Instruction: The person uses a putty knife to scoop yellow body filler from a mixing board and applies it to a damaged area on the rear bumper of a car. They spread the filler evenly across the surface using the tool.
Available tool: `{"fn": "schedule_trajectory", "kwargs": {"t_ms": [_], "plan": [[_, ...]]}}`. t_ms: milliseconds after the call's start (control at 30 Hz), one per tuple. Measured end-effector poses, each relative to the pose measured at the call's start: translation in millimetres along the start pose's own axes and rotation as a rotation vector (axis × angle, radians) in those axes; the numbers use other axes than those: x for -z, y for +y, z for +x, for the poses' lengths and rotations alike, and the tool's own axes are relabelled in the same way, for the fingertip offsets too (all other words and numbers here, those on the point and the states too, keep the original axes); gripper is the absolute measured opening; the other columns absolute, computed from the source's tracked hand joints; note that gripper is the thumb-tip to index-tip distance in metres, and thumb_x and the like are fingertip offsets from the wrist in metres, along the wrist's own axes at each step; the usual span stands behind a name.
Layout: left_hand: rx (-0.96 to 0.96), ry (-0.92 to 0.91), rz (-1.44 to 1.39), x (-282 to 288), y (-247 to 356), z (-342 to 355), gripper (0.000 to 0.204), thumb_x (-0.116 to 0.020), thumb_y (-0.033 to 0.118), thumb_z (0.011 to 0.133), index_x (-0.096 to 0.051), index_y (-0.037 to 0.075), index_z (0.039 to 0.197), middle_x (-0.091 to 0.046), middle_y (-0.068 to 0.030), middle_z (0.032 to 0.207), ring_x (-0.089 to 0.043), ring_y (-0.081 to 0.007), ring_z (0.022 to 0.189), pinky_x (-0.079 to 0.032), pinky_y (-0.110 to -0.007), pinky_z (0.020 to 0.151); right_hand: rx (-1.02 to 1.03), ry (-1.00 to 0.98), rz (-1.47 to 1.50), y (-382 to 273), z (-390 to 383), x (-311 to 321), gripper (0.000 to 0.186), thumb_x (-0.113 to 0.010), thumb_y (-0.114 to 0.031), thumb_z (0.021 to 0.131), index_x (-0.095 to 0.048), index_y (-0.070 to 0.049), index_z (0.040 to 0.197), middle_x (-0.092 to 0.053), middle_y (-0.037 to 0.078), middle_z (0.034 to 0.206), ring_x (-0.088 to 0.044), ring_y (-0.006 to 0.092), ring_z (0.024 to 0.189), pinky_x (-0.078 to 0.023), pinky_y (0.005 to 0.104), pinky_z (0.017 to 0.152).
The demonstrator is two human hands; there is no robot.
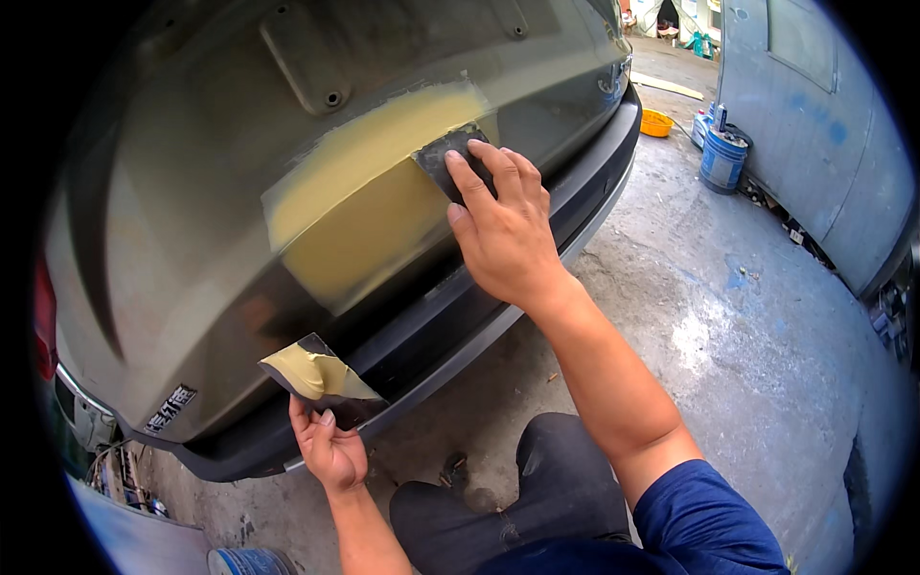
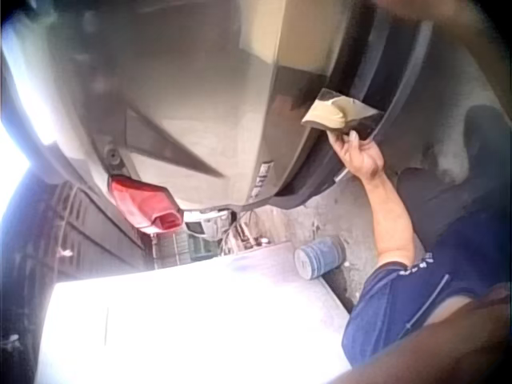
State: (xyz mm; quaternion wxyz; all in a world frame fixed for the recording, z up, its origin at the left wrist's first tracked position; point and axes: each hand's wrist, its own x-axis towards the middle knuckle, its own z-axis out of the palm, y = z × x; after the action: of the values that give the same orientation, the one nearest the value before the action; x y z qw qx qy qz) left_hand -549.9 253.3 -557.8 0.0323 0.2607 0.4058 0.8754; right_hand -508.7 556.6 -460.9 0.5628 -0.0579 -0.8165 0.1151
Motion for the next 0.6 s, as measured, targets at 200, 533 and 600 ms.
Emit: {"fn": "schedule_trajectory", "kwargs": {"t_ms": [200,533,600], "plan": [[-0.011,-0.022,-0.014,5.0,-2.4,1.8,0.062,-0.042,-0.006,0.085,-0.031,0.003,0.145,-0.043,-0.0141,0.144,-0.043,-0.0292,0.133,-0.036,-0.046,0.112,-0.007,-0.030,-0.030,-0.8,-5.4,1.6,0.046,-0.062,-0.015,0.085,-0.055,-0.010,0.130,-0.043,0.012,0.137,-0.036,0.0375,0.124,-0.033,0.0514,0.100],[-0.028,-0.059,-0.003,11.1,-6.4,2.6,0.064,-0.043,-0.006,0.085,-0.029,0.005,0.147,-0.042,-0.0139,0.145,-0.042,-0.0294,0.134,-0.036,-0.047,0.112,0.015,0.027,-0.023,-8.1,-1.4,-2.6,0.046,-0.063,-0.014,0.082,-0.057,-0.010,0.127,-0.044,0.011,0.136,-0.037,0.0363,0.124,-0.035,0.0501,0.097],[-0.020,-0.054,0.007,10.5,-5.3,2.5,0.064,-0.043,-0.006,0.085,-0.029,0.005,0.147,-0.042,-0.0138,0.145,-0.043,-0.0294,0.134,-0.037,-0.047,0.112,0.010,0.001,-0.022,-8.4,-3.5,-1.5,0.045,-0.063,-0.014,0.082,-0.057,-0.010,0.127,-0.044,0.011,0.136,-0.037,0.0364,0.123,-0.035,0.0501,0.097]]}}
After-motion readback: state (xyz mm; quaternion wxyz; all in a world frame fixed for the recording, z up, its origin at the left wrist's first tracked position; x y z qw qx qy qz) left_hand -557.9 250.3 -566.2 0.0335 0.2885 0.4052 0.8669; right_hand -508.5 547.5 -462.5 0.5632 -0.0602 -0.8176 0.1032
